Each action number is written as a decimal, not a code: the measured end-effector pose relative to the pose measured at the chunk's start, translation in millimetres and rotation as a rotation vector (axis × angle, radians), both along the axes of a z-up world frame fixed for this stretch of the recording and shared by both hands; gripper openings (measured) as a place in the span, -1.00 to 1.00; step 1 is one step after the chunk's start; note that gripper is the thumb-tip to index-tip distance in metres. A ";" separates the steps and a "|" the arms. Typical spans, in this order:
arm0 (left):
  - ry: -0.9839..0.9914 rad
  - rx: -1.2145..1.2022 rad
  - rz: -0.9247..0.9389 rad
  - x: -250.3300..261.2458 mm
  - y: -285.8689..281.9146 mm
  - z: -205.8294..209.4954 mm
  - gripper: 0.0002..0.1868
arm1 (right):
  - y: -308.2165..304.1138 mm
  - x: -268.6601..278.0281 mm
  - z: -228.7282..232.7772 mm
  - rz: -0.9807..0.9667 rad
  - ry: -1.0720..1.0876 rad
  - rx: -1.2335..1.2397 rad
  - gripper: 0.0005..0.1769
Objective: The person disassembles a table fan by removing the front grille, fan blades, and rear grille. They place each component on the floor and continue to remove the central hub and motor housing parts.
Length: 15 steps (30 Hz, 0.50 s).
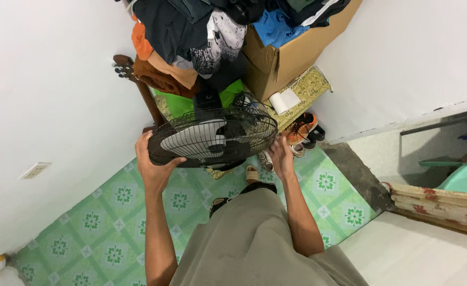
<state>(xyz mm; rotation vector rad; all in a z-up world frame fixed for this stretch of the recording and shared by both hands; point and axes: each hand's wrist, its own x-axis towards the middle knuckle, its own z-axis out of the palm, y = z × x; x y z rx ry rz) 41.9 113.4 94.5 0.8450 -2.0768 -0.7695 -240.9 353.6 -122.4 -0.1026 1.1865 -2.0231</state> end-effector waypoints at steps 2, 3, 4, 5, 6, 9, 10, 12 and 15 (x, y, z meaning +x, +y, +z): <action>-0.008 0.049 0.014 1.2 -0.3 0.0 0.15 | 3.2 10.7 13.7 0.095 0.039 -0.018 0.12; -0.012 0.075 0.020 1.3 -0.1 -0.6 0.15 | 5.6 13.3 19.1 0.138 0.089 -0.044 0.12; -0.010 0.070 0.021 1.2 -0.7 -1.1 0.15 | 7.3 15.8 22.7 0.180 0.140 -0.073 0.12; -0.008 0.066 0.023 0.9 -0.9 -1.9 0.15 | 8.4 17.3 24.3 0.222 0.192 -0.101 0.13; -0.004 0.060 0.027 0.5 -1.2 -3.0 0.15 | 7.2 16.7 24.0 0.232 0.199 -0.043 0.13; 0.069 0.189 0.014 0.2 -1.5 -6.3 0.21 | -0.8 11.9 11.2 0.214 0.199 0.156 0.19; 0.073 0.179 0.020 -0.1 -0.7 -7.7 0.22 | -4.1 9.8 3.9 0.182 0.185 0.240 0.20; 0.084 0.159 0.045 -0.8 1.0 -10.4 0.26 | -8.2 8.5 -12.7 0.102 0.155 0.299 0.21; 0.084 0.121 0.029 0.6 -1.5 -13.0 0.21 | -8.6 8.9 -34.8 0.007 0.135 0.188 0.22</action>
